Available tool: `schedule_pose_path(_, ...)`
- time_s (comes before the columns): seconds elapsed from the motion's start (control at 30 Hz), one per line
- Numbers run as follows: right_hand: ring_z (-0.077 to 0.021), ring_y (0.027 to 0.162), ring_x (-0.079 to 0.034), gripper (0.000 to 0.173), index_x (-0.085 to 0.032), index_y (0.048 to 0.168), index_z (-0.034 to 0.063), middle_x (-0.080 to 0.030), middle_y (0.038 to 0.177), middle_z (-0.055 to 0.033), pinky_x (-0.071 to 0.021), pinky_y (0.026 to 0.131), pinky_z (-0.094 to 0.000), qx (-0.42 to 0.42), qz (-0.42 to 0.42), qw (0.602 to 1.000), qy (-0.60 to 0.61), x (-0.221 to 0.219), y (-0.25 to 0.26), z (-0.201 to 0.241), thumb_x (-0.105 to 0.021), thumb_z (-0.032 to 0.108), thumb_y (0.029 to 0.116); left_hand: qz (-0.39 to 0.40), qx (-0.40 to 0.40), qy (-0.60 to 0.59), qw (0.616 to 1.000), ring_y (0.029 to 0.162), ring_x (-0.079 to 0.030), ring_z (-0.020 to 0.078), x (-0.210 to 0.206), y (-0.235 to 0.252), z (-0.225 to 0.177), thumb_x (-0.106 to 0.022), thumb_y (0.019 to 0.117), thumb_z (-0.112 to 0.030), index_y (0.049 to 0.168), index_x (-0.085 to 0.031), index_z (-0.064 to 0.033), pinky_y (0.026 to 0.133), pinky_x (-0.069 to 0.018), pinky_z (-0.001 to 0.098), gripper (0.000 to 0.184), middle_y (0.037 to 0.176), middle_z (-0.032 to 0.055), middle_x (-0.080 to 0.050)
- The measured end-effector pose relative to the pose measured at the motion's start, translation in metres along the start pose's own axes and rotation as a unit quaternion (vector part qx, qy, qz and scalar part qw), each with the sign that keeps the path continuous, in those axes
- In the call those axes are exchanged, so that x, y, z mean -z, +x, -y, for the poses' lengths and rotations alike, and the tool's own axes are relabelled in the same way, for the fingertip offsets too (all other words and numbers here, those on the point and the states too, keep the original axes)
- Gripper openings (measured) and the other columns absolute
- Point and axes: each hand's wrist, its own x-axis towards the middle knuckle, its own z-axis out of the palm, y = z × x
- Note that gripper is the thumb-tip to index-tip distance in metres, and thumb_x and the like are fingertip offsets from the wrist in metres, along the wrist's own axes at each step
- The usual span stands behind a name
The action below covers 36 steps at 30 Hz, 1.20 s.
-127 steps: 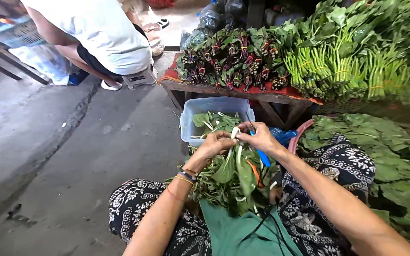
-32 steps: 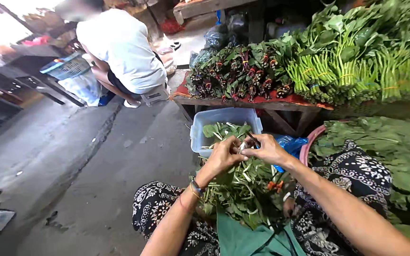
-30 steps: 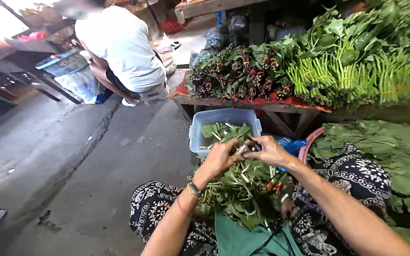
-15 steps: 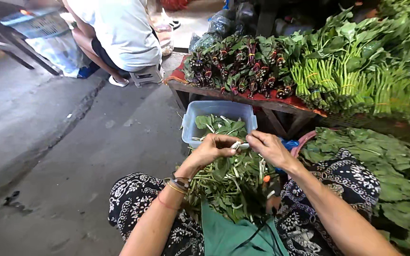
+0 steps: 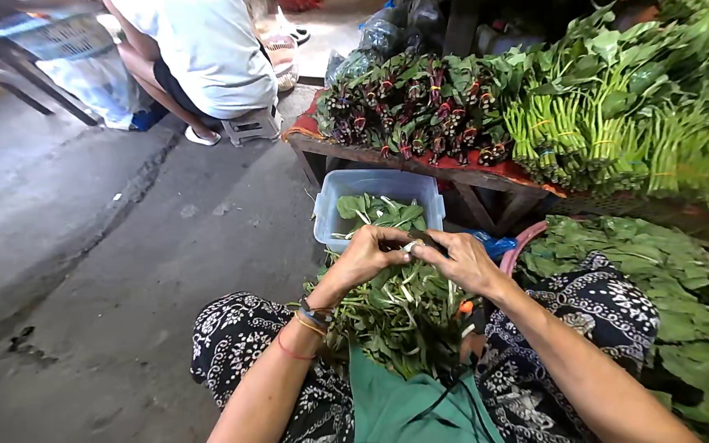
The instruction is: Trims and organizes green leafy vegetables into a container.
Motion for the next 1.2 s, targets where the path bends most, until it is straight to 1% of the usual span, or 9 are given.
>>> schedule_pose_path(0.33,-0.0241,0.064,-0.059,0.064,-0.067,0.080,0.0083,-0.054,0.062,-0.0050,-0.0432,0.059,-0.0490,-0.014,0.002,0.999,-0.031,0.000,0.001,-0.002,-0.043,0.065,0.1001,0.032,0.079,0.003,0.996,0.081,-0.066,0.0043,0.004,0.004,0.002,-0.073,0.0900,0.000,0.112,-0.072,-0.0017,0.078,-0.0565,0.0238,0.022,0.094,0.0023,-0.072)
schedule_pose_path(0.4,-0.0331,0.082,-0.065,0.068,-0.069,0.096,0.0066,-0.065,0.079,-0.0135,-0.0468,0.072,-0.0573,-0.060,0.111,0.989,-0.072,0.007,0.006,-0.003,-0.037,0.067,0.1025,0.013,0.124,0.111,0.986,0.082,-0.067,0.0139,0.015,0.005,0.004,-0.073,0.0925,-0.007,0.114,-0.072,-0.0035,0.079,-0.0566,0.0361,0.022,0.094,0.0073,-0.072)
schedule_pose_path(0.5,-0.0441,0.116,-0.063,0.078,-0.069,0.122,0.0042,-0.069,0.115,-0.0245,-0.0438,0.096,-0.0677,-0.141,0.253,0.945,-0.149,-0.008,0.013,-0.006,-0.024,0.065,0.1059,-0.113,0.171,0.257,0.944,0.083,-0.068,0.0408,0.037,-0.008,0.015,-0.075,0.0917,-0.013,0.118,-0.070,-0.0047,0.073,-0.0538,0.0622,0.028,0.096,0.0214,-0.071)
schedule_pose_path(0.57,-0.0478,0.122,-0.060,0.077,-0.068,0.122,0.0003,-0.067,0.122,-0.0283,-0.0419,0.099,-0.0699,-0.164,0.308,0.918,-0.189,-0.035,0.014,-0.009,-0.025,0.062,0.1071,-0.178,0.228,0.306,0.907,0.088,-0.067,0.0477,0.049,-0.011,0.021,-0.077,0.0886,-0.014,0.125,-0.065,-0.0049,0.074,-0.0520,0.0672,0.040,0.098,0.0246,-0.070)
schedule_pose_path(0.7,-0.0494,0.123,-0.059,0.071,-0.067,0.121,-0.0027,-0.065,0.125,-0.0304,-0.0422,0.100,-0.0709,-0.153,0.409,0.871,-0.224,-0.091,0.008,-0.017,-0.043,0.062,0.1037,-0.204,0.269,0.252,0.907,0.091,-0.067,0.0450,0.058,0.000,0.034,-0.077,0.0894,-0.019,0.134,-0.060,-0.0061,0.077,-0.0536,0.0627,0.050,0.105,0.0246,-0.070)
schedule_pose_path(0.8,-0.0489,0.126,-0.058,0.072,-0.068,0.121,-0.0034,-0.063,0.129,-0.0306,-0.0414,0.100,-0.0708,-0.152,0.467,0.841,-0.227,-0.115,0.002,-0.016,-0.043,0.062,0.1041,-0.195,0.254,0.152,0.935,0.088,-0.066,0.0372,0.056,0.009,0.032,-0.074,0.0943,-0.022,0.137,-0.058,-0.0067,0.075,-0.0529,0.0537,0.048,0.107,0.0226,-0.069)
schedule_pose_path(0.87,-0.0481,0.126,-0.057,0.072,-0.068,0.122,-0.0030,-0.063,0.130,-0.0303,-0.0408,0.101,-0.0706,-0.160,0.485,0.831,-0.223,-0.120,0.003,-0.015,-0.043,0.062,0.1038,-0.208,0.231,0.063,0.948,0.099,-0.068,0.0340,0.055,0.011,0.026,-0.070,0.0985,-0.027,0.149,-0.046,-0.0082,0.084,-0.0560,0.0493,0.059,0.121,0.0212,-0.067)
schedule_pose_path(0.97,-0.0466,0.127,-0.057,0.069,-0.066,0.126,-0.0014,-0.063,0.130,-0.0286,-0.0407,0.103,-0.0689,-0.162,0.467,0.845,-0.203,-0.119,0.008,-0.020,-0.042,0.060,0.1053,-0.257,0.192,0.122,0.939,0.118,-0.060,0.0459,0.058,0.008,0.018,-0.072,0.0969,-0.032,0.160,-0.027,-0.0124,0.091,-0.0524,0.0603,0.080,0.145,0.0267,-0.052)
schedule_pose_path(1.2,-0.0485,0.126,-0.057,0.061,-0.049,0.145,0.0022,-0.061,0.133,-0.0299,-0.0430,0.102,-0.0685,-0.150,0.427,0.877,-0.160,-0.130,0.015,-0.041,-0.047,0.050,0.1074,-0.264,0.119,0.160,0.944,0.129,-0.054,0.0440,0.060,-0.014,0.007,-0.068,0.0998,-0.030,0.145,-0.052,-0.0093,0.100,-0.0474,0.0620,0.053,0.150,0.0227,-0.049)
